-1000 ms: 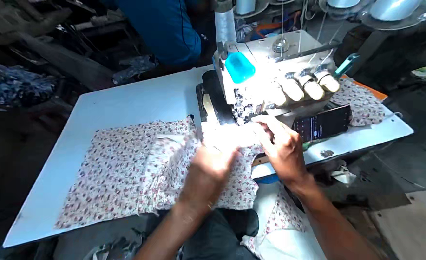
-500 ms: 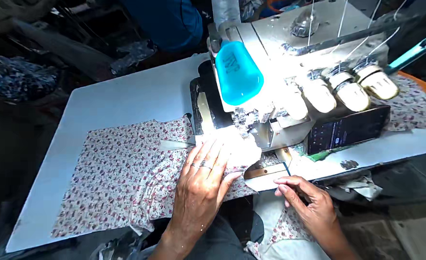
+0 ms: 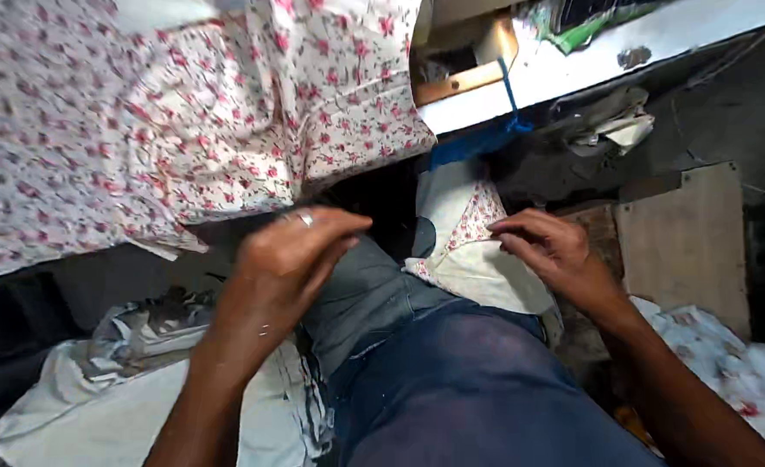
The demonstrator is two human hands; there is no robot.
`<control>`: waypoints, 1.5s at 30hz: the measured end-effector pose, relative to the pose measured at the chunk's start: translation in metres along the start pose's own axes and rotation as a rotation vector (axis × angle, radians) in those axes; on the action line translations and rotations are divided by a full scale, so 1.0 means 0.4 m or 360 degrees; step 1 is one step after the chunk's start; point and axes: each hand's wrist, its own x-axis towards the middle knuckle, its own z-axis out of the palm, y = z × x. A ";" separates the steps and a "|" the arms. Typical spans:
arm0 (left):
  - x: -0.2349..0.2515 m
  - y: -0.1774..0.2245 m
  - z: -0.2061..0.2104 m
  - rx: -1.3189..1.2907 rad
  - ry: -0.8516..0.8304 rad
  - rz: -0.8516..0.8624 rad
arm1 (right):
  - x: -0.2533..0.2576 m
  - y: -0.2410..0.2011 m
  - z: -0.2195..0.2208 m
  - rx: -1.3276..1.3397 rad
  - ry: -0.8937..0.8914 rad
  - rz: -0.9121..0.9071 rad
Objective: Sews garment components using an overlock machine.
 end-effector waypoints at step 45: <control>-0.011 0.052 0.337 -0.0676 -0.0042 -0.0324 | -0.156 0.102 -0.370 0.0714 0.1074 0.0314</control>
